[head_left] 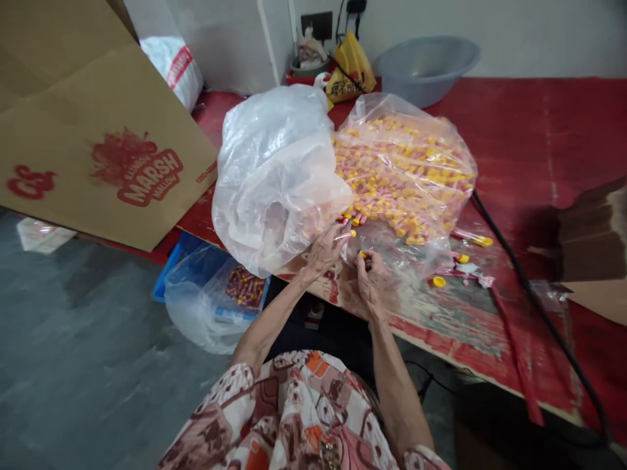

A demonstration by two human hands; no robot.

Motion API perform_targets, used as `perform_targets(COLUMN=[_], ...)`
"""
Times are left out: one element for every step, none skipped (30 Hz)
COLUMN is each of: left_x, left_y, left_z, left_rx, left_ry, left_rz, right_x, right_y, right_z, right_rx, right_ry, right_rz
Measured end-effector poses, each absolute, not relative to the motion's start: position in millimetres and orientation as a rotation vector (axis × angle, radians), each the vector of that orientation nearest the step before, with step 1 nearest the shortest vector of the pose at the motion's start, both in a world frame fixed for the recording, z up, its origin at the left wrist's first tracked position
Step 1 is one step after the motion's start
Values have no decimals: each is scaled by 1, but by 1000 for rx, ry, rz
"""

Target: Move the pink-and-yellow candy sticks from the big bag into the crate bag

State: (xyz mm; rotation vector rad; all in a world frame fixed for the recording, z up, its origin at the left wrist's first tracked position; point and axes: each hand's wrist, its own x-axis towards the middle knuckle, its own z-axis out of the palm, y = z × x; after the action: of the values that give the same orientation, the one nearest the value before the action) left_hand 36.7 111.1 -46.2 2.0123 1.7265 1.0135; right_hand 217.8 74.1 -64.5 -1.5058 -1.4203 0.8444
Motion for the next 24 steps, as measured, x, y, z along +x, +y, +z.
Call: perform_targets(left_x=[28, 21, 16, 12, 10, 11, 12, 16, 19, 23, 28, 32, 36, 40, 43, 46, 49, 51, 53, 54, 54, 53, 52, 51], left_y=[104, 97, 90, 83, 78, 74, 72, 72, 73, 76, 78, 80, 81, 81, 80, 78, 75, 72, 69, 67, 65, 63, 62, 62], left_z=[-43, -40, -38, -37, -36, -36, -36, -36, -36, -36, -35, -35, -34, -35, -35, -36, -37, -38, -38, -38, -38, -37, -36, -35], left_rx=[1975, 1952, 1951, 1971, 2006, 2050, 2092, 2122, 2134, 2129, 2116, 2101, 2091, 2089, 2093, 2100, 2105, 2107, 2106, 2104, 2102, 2097, 2090, 2080], left_ry=[1741, 1759, 1779, 1799, 1821, 1843, 1860, 1869, 1870, 1862, 1848, 1828, 1808, 1793, 1782, 1772, 1761, 1751, 1739, 1726, 1718, 1721, 1735, 1757], left_rz=[1043, 1049, 1029, 986, 926, 855, 783, 718, 664, 625, 604, 604, 628, 671, 719, 757, 774, 772, 756, 733, 713, 703, 703, 709], right_x=[218, 219, 219, 220, 220, 220, 220, 221, 221, 221, 221, 221, 222, 223, 224, 224, 225, 226, 226, 226, 225, 225, 224, 223], right_y=[74, 74, 75, 75, 75, 75, 75, 75, 74, 74, 73, 73, 72, 72, 71, 71, 71, 71, 71, 71, 71, 71, 71, 71], right_z=[-66, -67, -69, -70, -71, -71, -71, -71, -70, -68, -67, -65, -64, -62, -62, -61, -61, -61, -61, -62, -62, -62, -62, -62], right_rx=[-1507, -1510, -1513, -1514, -1515, -1514, -1514, -1517, -1522, -1528, -1535, -1547, -1560, -1577, -1596, -1615, -1630, -1639, -1643, -1643, -1639, -1634, -1628, -1622], right_ry=[-1419, -1419, -1421, -1423, -1423, -1423, -1422, -1421, -1422, -1425, -1426, -1423, -1414, -1398, -1378, -1360, -1350, -1353, -1367, -1385, -1401, -1409, -1405, -1394], right_rz=[845, 846, 848, 849, 850, 851, 851, 847, 842, 838, 834, 828, 818, 808, 801, 795, 793, 796, 797, 796, 791, 783, 774, 766])
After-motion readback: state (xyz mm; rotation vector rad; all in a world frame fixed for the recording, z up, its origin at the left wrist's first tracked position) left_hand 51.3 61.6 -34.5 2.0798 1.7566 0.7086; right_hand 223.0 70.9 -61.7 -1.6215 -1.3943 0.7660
